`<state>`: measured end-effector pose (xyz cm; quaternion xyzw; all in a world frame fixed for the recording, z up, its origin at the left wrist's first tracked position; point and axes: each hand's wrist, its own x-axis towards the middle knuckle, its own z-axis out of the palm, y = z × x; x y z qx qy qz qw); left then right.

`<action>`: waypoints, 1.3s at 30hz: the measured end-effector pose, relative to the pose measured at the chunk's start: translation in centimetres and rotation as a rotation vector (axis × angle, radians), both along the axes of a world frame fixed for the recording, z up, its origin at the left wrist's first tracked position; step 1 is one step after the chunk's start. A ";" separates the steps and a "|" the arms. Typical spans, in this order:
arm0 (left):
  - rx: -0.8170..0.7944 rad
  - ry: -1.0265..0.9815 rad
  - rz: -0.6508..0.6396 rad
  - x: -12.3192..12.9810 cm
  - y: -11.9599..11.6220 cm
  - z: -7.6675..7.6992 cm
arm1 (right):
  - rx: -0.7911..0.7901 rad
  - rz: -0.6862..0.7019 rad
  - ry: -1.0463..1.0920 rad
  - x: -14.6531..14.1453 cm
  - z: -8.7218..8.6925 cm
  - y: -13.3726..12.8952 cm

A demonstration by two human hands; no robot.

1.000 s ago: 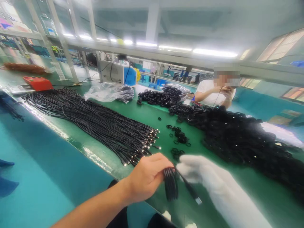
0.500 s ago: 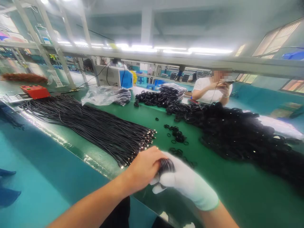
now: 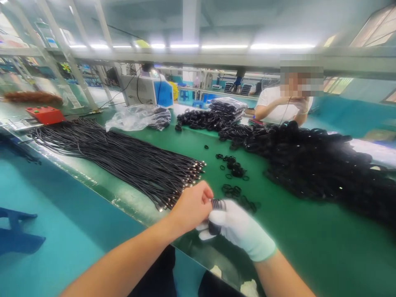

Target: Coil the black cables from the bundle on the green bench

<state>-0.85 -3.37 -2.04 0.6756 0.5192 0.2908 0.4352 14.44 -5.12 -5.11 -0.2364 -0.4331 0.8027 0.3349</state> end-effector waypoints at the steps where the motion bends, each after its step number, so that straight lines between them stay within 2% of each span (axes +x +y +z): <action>1: -0.046 -0.016 0.007 0.0 0.0 -0.3 | 0.008 0.000 -0.008 -0.1 0.1 -0.1; 3: -0.094 -0.039 0.030 0.1 0.0 -0.8 | 0.023 0.001 -0.043 -0.3 0.2 -0.2; 6: -0.053 -0.008 0.070 0.1 0.2 -1.5 | 0.041 -0.008 -0.136 -0.4 0.3 -0.3; 9: -0.083 -0.021 0.058 0.1 0.3 -1.9 | 0.047 -0.028 -0.213 -0.6 0.1 -0.2; 14: -0.140 -0.107 0.060 0.2 0.4 -2.3 | 0.048 -0.035 -0.217 -0.8 0.0 0.0; 22: -0.035 -0.005 0.001 0.1 1.0 -2.3 | 0.048 -0.055 -0.292 -0.6 0.9 -0.3; 25: -0.015 -0.025 0.006 0.3 1.2 -3.0 | 0.041 -0.085 -0.270 -0.5 0.3 -0.3; 32: -0.018 0.002 0.058 1.1 1.7 -3.8 | -0.110 -0.088 -0.062 -0.2 -1.2 -0.1; 35: -0.056 0.011 0.036 1.4 2.0 -3.7 | -0.135 -0.112 -0.062 0.1 -1.6 0.1; 39: -0.147 -0.013 -0.101 0.8 3.3 -2.4 | -0.224 -0.061 0.041 1.0 -2.3 0.4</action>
